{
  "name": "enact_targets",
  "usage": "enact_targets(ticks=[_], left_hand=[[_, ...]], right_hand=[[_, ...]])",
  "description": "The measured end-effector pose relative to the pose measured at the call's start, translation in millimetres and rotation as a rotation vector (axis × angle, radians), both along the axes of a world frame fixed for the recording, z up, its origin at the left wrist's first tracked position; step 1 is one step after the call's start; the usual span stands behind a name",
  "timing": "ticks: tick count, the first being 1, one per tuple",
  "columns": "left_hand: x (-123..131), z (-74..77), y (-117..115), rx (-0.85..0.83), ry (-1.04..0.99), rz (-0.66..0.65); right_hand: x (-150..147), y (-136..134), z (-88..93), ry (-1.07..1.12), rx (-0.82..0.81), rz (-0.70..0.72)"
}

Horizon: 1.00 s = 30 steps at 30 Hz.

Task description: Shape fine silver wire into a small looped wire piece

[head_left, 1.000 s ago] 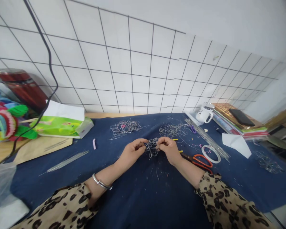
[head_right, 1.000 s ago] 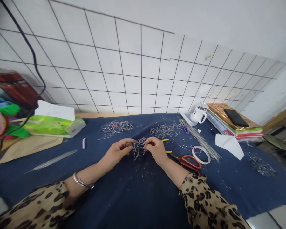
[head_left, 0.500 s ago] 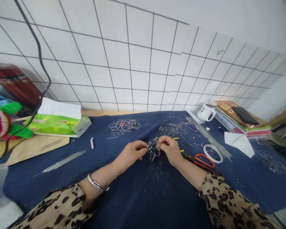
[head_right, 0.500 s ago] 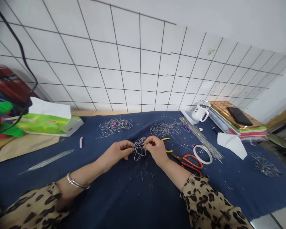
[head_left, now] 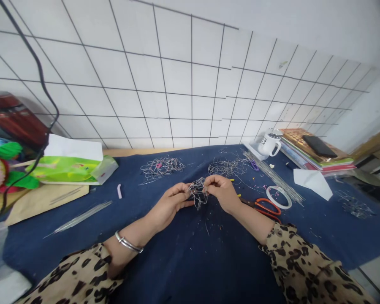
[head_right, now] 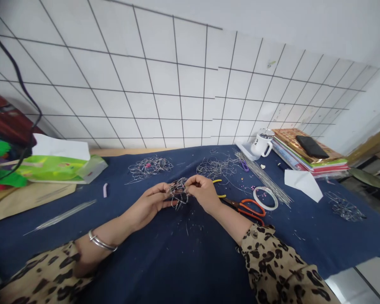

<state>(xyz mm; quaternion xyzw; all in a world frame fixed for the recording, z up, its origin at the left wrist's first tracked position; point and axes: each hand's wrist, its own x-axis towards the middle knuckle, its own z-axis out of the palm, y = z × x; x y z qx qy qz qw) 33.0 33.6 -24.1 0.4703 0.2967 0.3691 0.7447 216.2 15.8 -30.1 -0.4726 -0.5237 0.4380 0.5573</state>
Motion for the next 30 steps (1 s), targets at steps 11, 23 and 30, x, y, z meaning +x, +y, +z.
enact_targets(ticks=[11,23,30], left_hand=[[-3,-7.9,4,-0.155,-0.179,-0.024],[1,-18.6,9,-0.167,-0.192,0.085],[3,-19.4,10,-0.159,-0.209,0.162]], right_hand=[[-3,17,25.3,-0.290,0.046,0.022],[-4,23,14.0,-0.427,0.054,-0.037],[-6,24,14.0,-0.370,0.042,-0.031]])
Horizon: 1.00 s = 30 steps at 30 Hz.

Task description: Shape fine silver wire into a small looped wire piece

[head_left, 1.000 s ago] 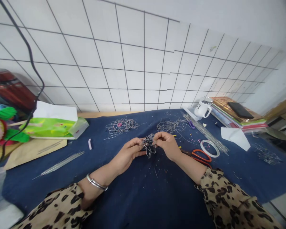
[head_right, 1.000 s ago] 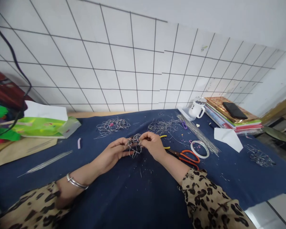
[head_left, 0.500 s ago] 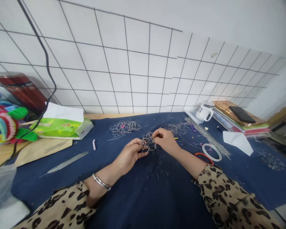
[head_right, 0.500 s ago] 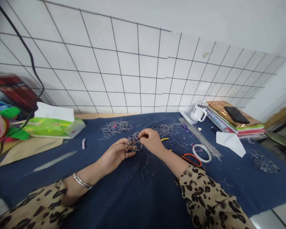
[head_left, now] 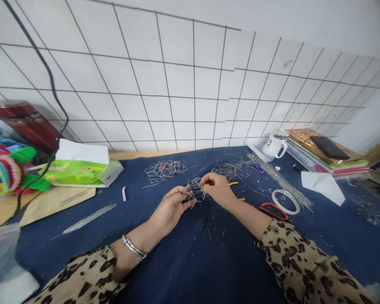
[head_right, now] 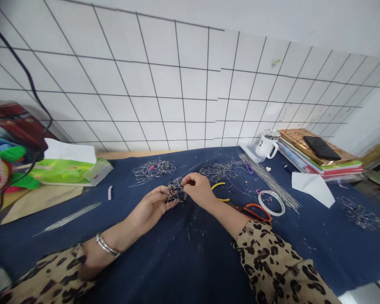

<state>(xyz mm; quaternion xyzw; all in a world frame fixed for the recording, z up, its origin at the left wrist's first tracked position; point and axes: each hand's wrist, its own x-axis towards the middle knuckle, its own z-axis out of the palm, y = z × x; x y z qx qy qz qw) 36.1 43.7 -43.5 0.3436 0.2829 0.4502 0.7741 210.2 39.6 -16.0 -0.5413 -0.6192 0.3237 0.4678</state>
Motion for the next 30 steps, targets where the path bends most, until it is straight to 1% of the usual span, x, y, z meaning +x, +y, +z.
enact_targets(ticks=[8,11,14,17,22,25,30], left_hand=[[0,-0.2,-1,0.046,0.103,0.106],[-1,0.0,-1,0.070,0.127,0.151],[-2,-1.2,1,0.092,0.151,0.163],[-2,-2.0,2,0.103,0.190,0.170],[-2,0.7,1,0.162,0.199,0.225],[-1,2.4,1,0.199,0.209,0.213],[-1,2.1,1,0.248,0.235,0.212]], right_hand=[[-2,-4,-2.1,-0.040,0.029,-0.014],[-3,-5,-6.1,-0.042,0.053,-0.016],[-3,-4,-11.3,-0.030,0.062,-0.018],[-4,-2,-14.8,0.014,0.046,-0.004],[-4,3,-16.0,0.131,-0.029,0.014],[-3,6,-16.9,0.187,-0.068,0.029],[-1,7,-19.6,0.194,-0.078,0.035]])
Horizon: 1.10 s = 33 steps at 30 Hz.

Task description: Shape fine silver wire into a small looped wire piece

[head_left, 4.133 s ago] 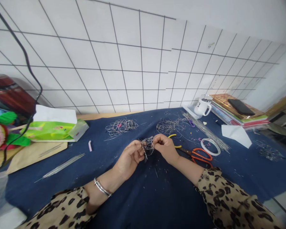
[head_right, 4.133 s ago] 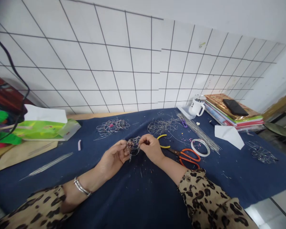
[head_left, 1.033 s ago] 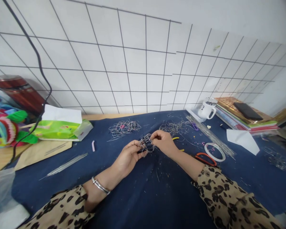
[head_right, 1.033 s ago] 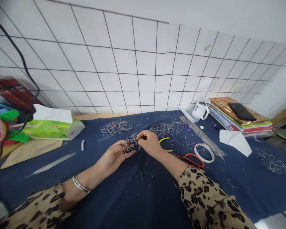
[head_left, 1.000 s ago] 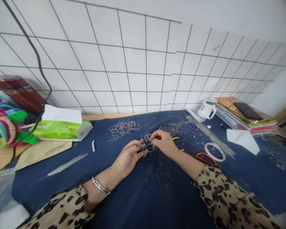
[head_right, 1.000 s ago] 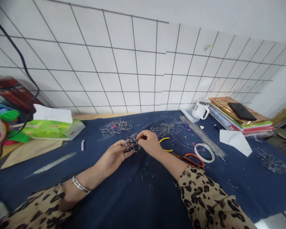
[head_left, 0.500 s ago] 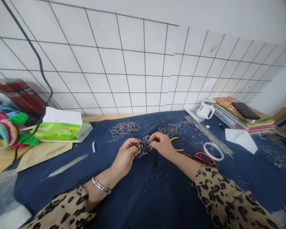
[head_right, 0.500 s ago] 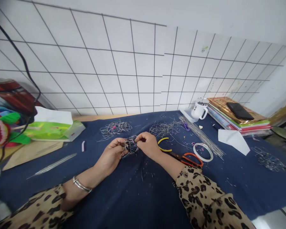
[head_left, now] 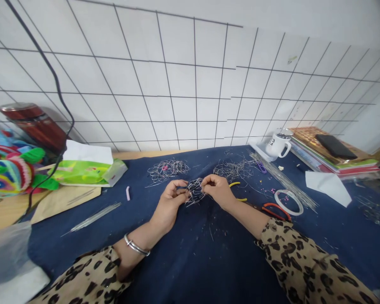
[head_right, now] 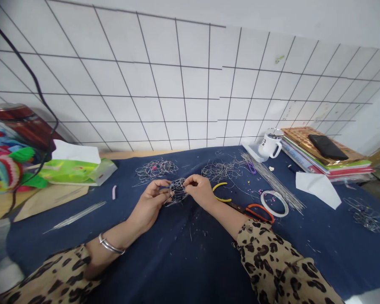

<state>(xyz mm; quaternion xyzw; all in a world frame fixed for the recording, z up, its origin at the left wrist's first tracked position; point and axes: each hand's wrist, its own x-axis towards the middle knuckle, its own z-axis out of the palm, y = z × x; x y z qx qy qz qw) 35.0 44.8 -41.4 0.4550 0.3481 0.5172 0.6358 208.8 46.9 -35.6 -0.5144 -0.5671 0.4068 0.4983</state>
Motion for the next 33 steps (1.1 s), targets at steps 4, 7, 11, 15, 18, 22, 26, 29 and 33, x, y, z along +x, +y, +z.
enact_targets(ticks=[4,7,11,15,18,22,26,29,33], left_hand=[[1,1.3,-3,0.013,0.048,-0.036],[2,3.6,-6,0.018,0.061,-0.053],[4,4.9,-9,0.079,0.101,-0.019],[3,4.8,-9,0.144,0.193,-0.032],[1,6.3,-10,0.137,0.167,-0.070],[2,8.1,-13,0.177,0.127,-0.144],[6,5.9,-16,0.222,0.132,-0.161],[7,3.5,-16,0.267,0.212,-0.139],[6,3.7,-15,0.324,0.322,-0.106]], right_hand=[[2,0,-1.4,0.017,0.006,-0.013],[5,-1,-2.8,0.020,0.017,-0.025],[9,-3,-4.9,0.004,0.023,-0.020],[10,-2,-6.2,0.005,0.008,-0.029],[11,-1,-7.1,0.024,0.005,-0.039],[12,-3,-7.3,0.060,0.007,-0.040],[13,-8,-6.2,0.017,0.049,-0.079],[13,-10,-6.2,0.011,0.068,-0.089],[12,-11,-7.1,0.004,0.072,-0.088]])
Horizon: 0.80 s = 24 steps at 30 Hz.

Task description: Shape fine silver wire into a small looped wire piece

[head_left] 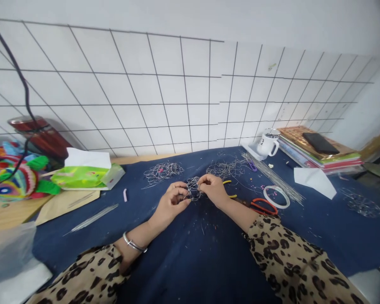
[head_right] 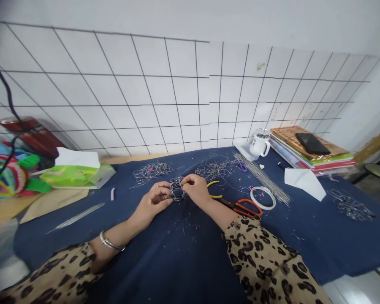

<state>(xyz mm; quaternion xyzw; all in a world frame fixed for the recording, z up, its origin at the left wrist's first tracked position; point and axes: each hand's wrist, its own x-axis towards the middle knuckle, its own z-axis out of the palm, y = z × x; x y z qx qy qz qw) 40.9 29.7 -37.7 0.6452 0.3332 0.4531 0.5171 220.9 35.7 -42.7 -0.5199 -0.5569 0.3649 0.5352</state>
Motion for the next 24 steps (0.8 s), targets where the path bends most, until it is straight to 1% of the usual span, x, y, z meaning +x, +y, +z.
enact_targets(ticks=[2,4,6,10,14,17,24], left_hand=[[-1,1.0,1,-0.020,-0.031,0.024],[-2,1.7,2,-0.085,-0.094,0.028],[-3,1.8,4,-0.151,-0.135,0.008],[-8,1.4,13,-0.220,-0.165,-0.040],[-13,2.6,23,-0.334,-0.220,-0.104],[-15,2.9,27,-0.409,-0.271,-0.129],[-12,-0.2,26,-0.448,-0.362,-0.085]], right_hand=[[0,-1,-0.2,0.006,-0.007,0.010],[-1,-1,-0.6,0.028,-0.018,0.023],[-1,-1,-1.4,0.062,-0.033,0.037],[-3,0,-4.7,0.114,-0.074,0.085],[-4,2,-9.3,0.098,-0.083,0.128],[-4,5,-11.1,0.076,-0.076,0.134],[-5,5,-6.0,0.132,-0.121,0.169]])
